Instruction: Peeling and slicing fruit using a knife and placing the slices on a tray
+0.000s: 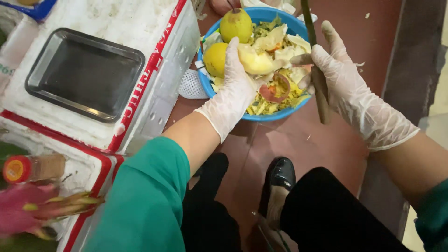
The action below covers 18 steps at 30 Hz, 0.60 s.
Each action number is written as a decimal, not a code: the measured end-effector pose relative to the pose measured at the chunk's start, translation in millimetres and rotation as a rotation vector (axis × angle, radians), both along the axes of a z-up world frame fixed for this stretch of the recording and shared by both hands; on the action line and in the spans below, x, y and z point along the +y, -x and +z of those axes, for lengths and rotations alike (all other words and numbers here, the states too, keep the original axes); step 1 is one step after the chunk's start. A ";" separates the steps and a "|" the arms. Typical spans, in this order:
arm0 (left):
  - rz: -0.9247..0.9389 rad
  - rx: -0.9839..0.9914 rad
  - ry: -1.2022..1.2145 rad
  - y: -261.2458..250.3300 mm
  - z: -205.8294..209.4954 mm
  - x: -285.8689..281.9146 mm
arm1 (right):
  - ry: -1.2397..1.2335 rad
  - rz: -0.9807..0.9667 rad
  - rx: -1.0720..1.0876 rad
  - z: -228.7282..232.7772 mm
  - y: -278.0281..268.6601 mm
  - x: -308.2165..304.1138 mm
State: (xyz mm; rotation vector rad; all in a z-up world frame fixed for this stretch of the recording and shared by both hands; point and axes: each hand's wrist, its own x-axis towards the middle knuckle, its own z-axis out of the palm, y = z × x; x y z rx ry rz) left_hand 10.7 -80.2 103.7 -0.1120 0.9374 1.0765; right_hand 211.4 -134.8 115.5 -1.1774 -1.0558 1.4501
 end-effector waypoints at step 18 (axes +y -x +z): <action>-0.107 0.055 0.084 27.0 -13.2 -73.7 | 0.212 -0.218 -0.201 42.0 89.2 -35.5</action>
